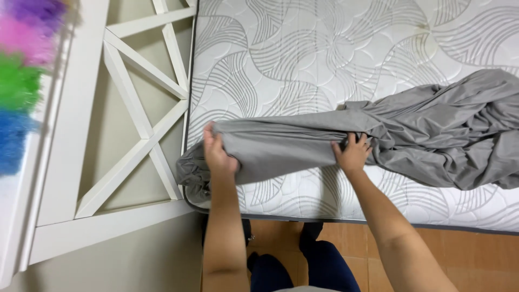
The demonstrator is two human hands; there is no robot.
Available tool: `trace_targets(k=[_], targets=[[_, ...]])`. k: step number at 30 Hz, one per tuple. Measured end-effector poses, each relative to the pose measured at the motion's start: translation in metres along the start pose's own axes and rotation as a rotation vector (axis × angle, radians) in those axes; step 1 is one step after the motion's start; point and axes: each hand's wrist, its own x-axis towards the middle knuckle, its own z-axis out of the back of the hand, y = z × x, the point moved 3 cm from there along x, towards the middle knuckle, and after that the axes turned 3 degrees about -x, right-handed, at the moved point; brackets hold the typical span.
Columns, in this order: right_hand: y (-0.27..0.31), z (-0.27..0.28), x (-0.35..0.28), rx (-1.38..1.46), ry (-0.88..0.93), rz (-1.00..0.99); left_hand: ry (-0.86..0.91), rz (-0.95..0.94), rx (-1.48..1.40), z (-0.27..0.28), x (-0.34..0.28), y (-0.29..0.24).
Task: The person unfolds a gray fitted sheet and places it over a mattress. They stretch the fabric and tuck the elasticized corners under the mattress, working around the bed to secure the sheet on all sides.
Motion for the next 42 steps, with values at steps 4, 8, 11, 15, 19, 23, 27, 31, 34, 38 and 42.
trace_targets(k=[4,8,11,15,19,23,27,31,34,38,42], targets=[[-0.032,0.032,0.048,-0.046,0.035,-0.049,-0.028,-0.035,-0.072,-0.047,0.030,-0.059],[-0.013,0.110,0.095,0.074,-0.015,0.059,0.072,-0.160,0.015,-0.042,0.078,-0.046],[0.030,0.187,0.121,0.254,-0.038,0.188,0.025,-0.294,0.542,-0.055,0.081,-0.020],[0.114,0.277,0.128,0.683,0.169,0.345,0.329,-0.729,1.139,-0.133,0.032,0.015],[0.172,0.316,0.114,0.826,0.450,0.446,0.639,-0.083,0.852,-0.249,-0.017,0.021],[0.200,0.348,0.089,0.429,0.379,0.506,0.838,0.017,0.647,-0.235,0.018,0.093],[0.154,0.324,0.083,0.135,-0.151,0.403,0.782,0.102,0.711,-0.224,0.064,0.114],[0.071,0.305,0.076,0.026,-0.430,0.073,0.549,0.286,0.361,-0.241,0.096,0.091],[-0.007,0.284,0.061,-0.005,-0.470,-0.110,0.349,0.316,-0.060,-0.233,0.126,0.076],[-0.107,0.242,0.062,0.001,-0.472,-0.191,0.180,0.221,-0.189,-0.215,0.153,0.049],[-0.078,0.265,0.077,0.949,-0.359,-0.511,0.098,0.161,0.033,-0.205,0.164,0.066]])
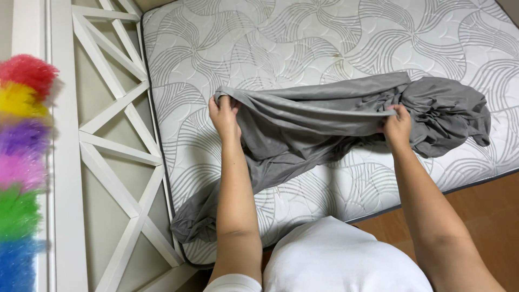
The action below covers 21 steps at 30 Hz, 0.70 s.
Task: The person unfolds a gray fitted sheet and places it over a mattress. They stretch the fabric and tuck the elasticized corners under the mattress, working around the bed to secure the sheet on all sides.
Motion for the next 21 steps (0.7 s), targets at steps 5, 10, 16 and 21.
trace_targets(k=[5,10,16,21], targets=[[0.070,-0.031,-0.002,-0.015,0.211,0.294,0.141,-0.534,1.010,-0.022,-0.064,0.050],[0.150,-0.048,-0.028,-0.221,0.374,0.364,0.561,0.004,1.073,-0.092,-0.161,0.125],[0.126,-0.033,-0.020,-0.093,0.854,0.316,0.468,-0.503,1.052,-0.142,-0.167,0.221],[0.039,0.028,-0.026,-0.157,0.243,0.793,0.360,-0.267,0.853,-0.206,-0.167,0.229]])
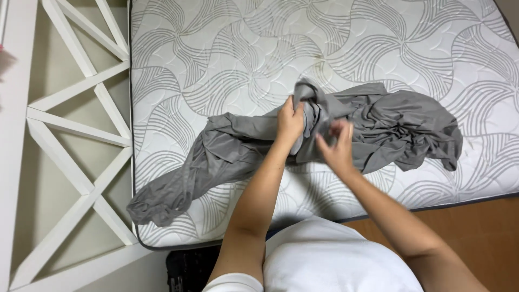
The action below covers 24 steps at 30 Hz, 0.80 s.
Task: The person unfolds a gray fitted sheet and places it over a mattress. They stretch the fabric and tuck the elasticized corners under the mattress, working around the bed to secure the sheet on all sides.
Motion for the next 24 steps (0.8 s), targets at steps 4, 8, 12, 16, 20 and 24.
trace_targets(k=[4,8,12,16,20,24], targets=[[-0.119,-0.015,-0.106,0.063,0.379,-0.547,-0.077,0.089,-0.154,-0.020,-0.001,-0.023],[-0.108,0.005,-0.087,0.674,0.462,-1.448,-0.182,0.190,-0.651,-0.020,0.001,-0.037],[-0.175,-0.003,-0.039,1.411,0.413,-1.421,-0.343,0.213,-0.914,0.015,0.006,-0.032],[-0.223,0.045,0.062,1.311,0.190,-1.211,-0.526,0.232,-0.873,0.066,0.002,-0.016],[-0.182,0.130,0.139,1.182,-0.011,-1.160,-0.629,0.200,-0.501,0.099,-0.011,0.008],[-0.177,0.146,0.147,1.444,0.005,-1.066,-0.655,-0.296,0.502,0.077,-0.039,-0.044]])
